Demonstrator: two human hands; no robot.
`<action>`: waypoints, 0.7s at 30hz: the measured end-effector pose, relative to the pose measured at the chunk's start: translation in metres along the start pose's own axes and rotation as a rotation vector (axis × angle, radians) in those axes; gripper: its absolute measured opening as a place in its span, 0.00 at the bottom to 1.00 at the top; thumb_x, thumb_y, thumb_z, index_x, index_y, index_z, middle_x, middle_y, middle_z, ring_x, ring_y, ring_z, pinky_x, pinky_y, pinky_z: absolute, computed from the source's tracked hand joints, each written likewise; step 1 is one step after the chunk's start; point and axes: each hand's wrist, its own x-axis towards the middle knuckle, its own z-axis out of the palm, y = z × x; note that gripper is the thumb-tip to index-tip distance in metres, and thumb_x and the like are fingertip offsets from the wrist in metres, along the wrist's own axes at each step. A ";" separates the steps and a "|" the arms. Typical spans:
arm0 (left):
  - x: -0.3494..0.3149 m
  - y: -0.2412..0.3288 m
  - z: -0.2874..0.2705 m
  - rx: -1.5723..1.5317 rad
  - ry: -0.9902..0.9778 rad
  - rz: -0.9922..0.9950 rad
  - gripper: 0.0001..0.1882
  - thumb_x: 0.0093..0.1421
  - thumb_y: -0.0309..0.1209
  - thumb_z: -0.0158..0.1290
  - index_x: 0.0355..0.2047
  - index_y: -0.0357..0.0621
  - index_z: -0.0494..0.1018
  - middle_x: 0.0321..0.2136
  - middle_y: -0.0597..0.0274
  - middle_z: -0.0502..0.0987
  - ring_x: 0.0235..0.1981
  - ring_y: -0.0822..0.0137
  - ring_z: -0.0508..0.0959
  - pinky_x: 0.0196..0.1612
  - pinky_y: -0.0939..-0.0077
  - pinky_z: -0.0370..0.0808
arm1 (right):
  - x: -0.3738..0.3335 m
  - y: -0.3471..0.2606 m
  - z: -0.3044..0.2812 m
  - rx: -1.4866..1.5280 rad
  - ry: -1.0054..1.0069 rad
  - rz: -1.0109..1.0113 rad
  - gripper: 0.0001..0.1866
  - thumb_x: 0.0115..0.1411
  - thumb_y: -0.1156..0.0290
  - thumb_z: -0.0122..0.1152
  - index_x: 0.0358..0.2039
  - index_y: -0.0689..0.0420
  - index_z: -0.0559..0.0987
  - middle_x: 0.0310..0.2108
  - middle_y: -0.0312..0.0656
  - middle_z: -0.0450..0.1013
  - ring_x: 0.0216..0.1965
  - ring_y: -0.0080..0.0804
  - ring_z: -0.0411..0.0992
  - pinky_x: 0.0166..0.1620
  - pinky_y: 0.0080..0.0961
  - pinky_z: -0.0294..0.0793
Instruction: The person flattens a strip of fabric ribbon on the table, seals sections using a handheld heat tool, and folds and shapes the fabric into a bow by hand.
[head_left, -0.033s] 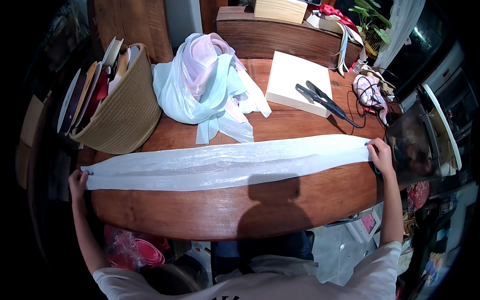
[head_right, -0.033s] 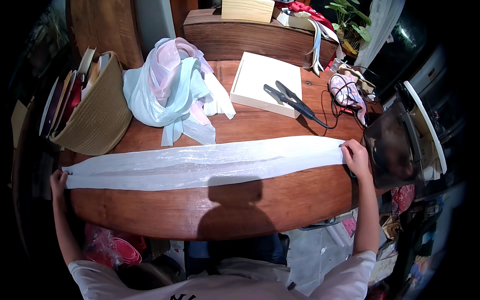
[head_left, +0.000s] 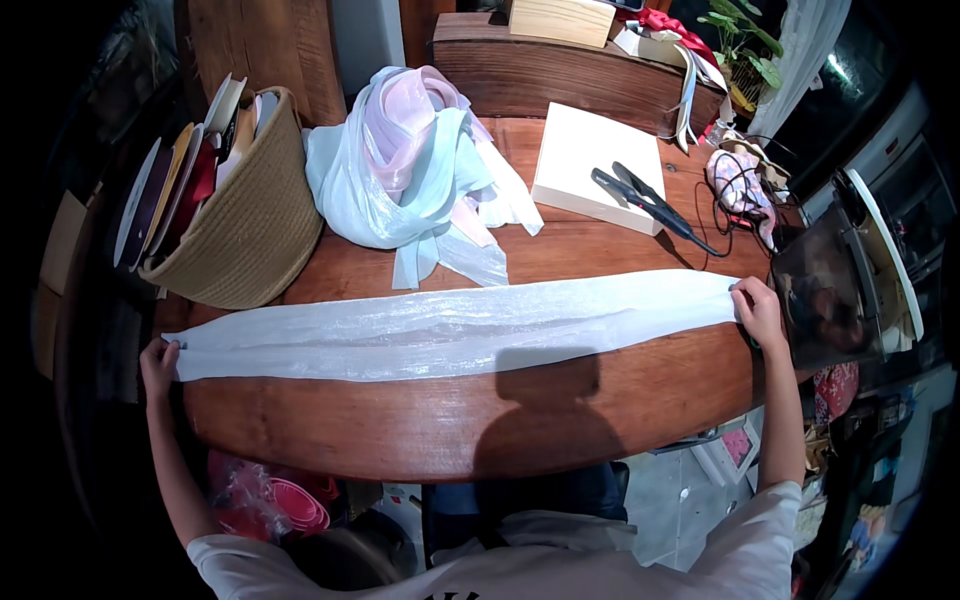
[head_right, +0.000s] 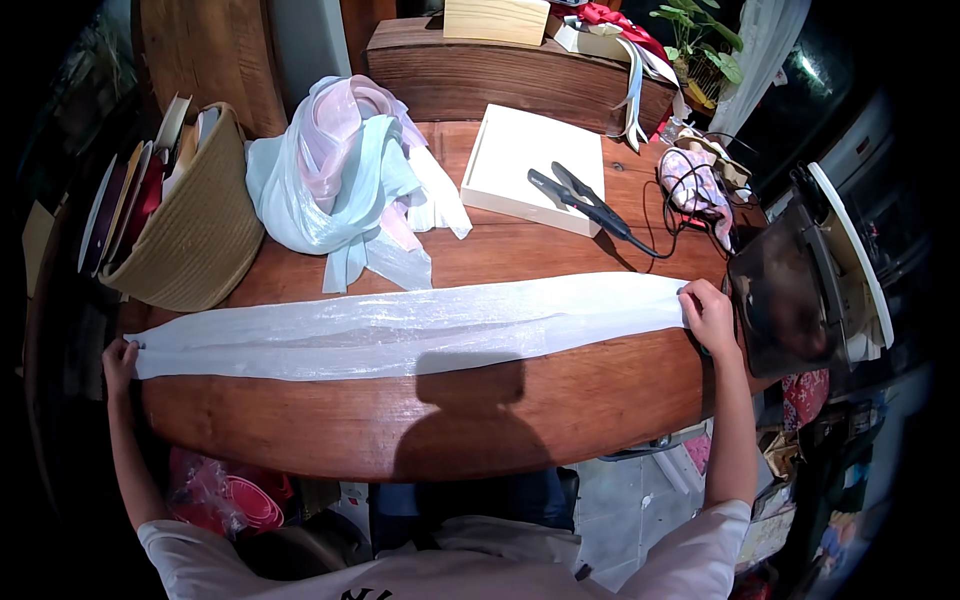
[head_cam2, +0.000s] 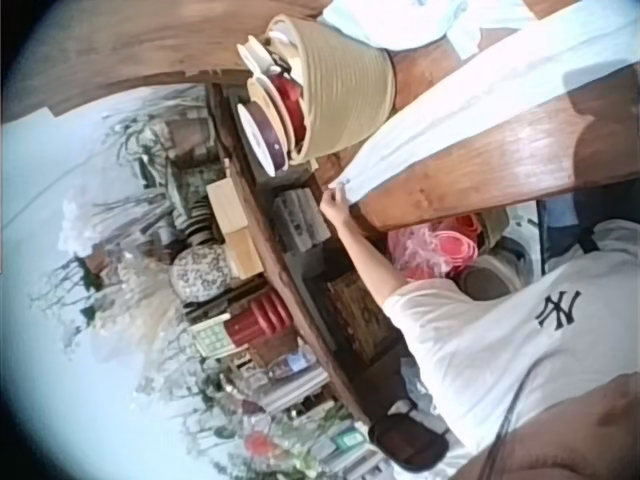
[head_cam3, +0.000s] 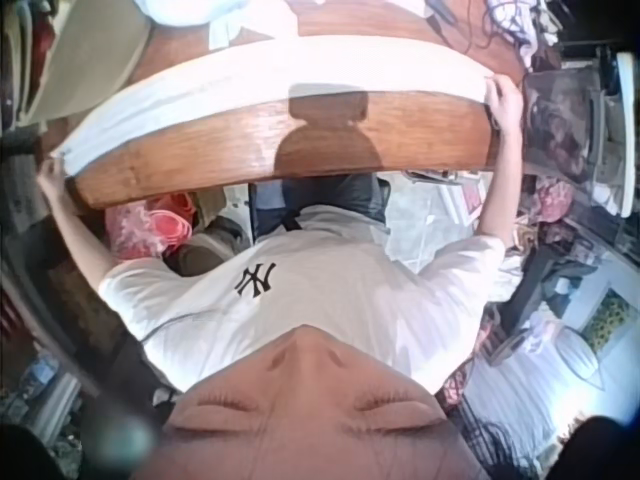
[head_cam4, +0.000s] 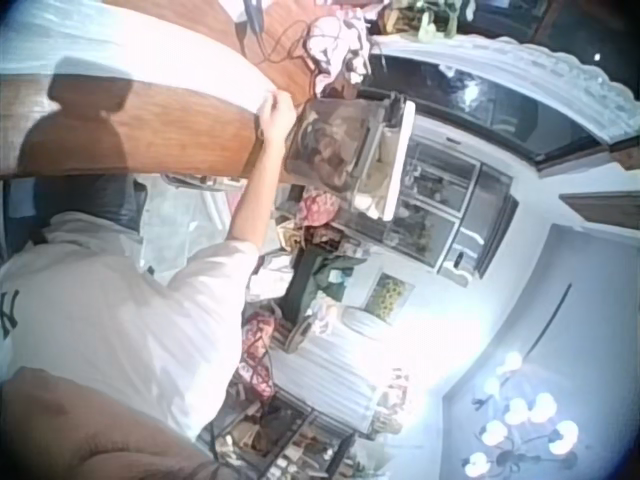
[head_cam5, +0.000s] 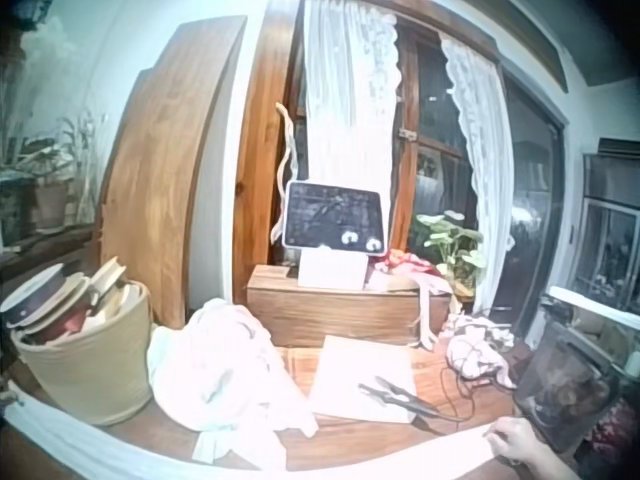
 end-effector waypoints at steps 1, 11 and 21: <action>0.001 0.001 0.004 -0.001 -0.002 0.000 0.12 0.56 0.27 0.54 0.20 0.34 0.67 0.15 0.64 0.66 0.19 0.76 0.64 0.22 0.75 0.61 | -0.001 0.002 0.003 -0.001 -0.001 0.001 0.03 0.54 0.77 0.56 0.27 0.63 0.73 0.23 0.47 0.71 0.25 0.44 0.71 0.29 0.31 0.69; 0.007 0.018 0.016 0.181 0.030 0.046 0.14 0.58 0.30 0.54 0.24 0.31 0.67 0.15 0.50 0.68 0.16 0.63 0.67 0.23 0.68 0.65 | 0.000 0.002 0.008 -0.105 -0.040 -0.026 0.04 0.55 0.79 0.56 0.28 0.62 0.70 0.24 0.48 0.69 0.26 0.48 0.70 0.28 0.33 0.68; -0.031 0.207 0.023 0.008 0.055 0.503 0.12 0.45 0.24 0.58 0.33 0.37 0.74 0.36 0.53 0.73 0.41 0.53 0.72 0.45 0.64 0.68 | 0.018 -0.150 -0.004 -0.065 -0.072 -0.329 0.11 0.46 0.77 0.59 0.32 0.61 0.73 0.32 0.45 0.71 0.37 0.44 0.69 0.41 0.38 0.68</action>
